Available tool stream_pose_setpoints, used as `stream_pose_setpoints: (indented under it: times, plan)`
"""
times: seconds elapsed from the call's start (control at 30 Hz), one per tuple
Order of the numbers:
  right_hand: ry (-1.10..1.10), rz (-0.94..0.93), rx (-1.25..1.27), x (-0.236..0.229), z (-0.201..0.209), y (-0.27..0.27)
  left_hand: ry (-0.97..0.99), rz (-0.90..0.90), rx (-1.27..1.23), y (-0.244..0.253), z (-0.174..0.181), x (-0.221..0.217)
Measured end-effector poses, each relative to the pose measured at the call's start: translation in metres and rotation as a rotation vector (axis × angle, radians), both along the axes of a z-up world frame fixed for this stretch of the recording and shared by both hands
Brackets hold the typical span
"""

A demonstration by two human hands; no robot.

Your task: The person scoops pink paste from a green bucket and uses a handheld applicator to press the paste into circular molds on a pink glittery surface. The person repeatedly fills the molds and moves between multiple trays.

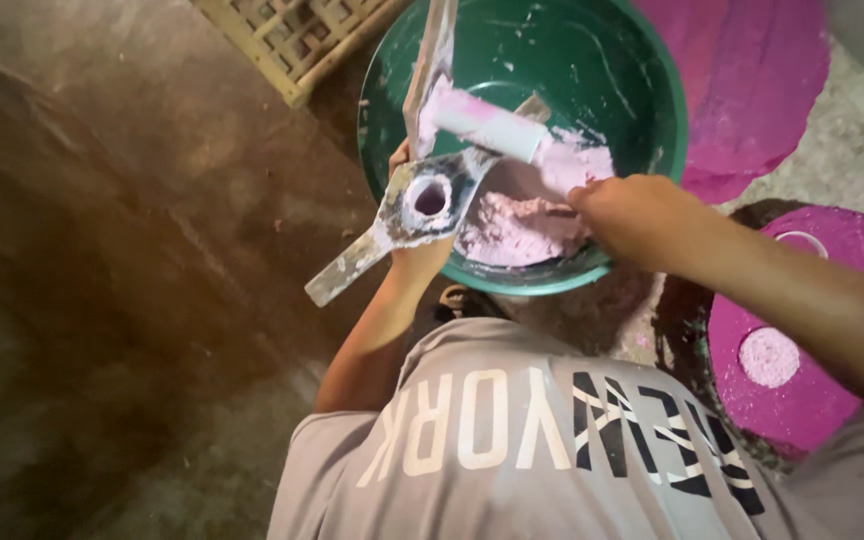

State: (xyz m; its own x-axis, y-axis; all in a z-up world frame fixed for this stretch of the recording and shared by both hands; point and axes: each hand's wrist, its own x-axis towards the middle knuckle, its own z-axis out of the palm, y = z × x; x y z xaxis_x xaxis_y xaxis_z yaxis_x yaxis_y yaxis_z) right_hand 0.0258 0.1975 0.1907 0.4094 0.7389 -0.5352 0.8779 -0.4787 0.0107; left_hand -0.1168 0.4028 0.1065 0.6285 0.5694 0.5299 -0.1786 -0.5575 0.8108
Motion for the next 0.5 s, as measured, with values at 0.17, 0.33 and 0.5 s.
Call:
stream_pose_setpoints:
  times: [0.17, 0.33, 0.5]
  plan:
    - [0.011, 0.043, 0.161, -0.032, -0.027, -0.014, -0.009, 0.011, 0.025, 0.003, 0.005, 0.003]
    - [0.211, -0.025, 0.110, -0.055, -0.059, -0.026, 0.012, 0.013, 0.030, 0.002, 0.001, -0.006]
    - [0.452, -0.054, 0.324, -0.047, 0.009, -0.039, 0.038, 0.000, 0.047, 0.008, 0.004, -0.002]
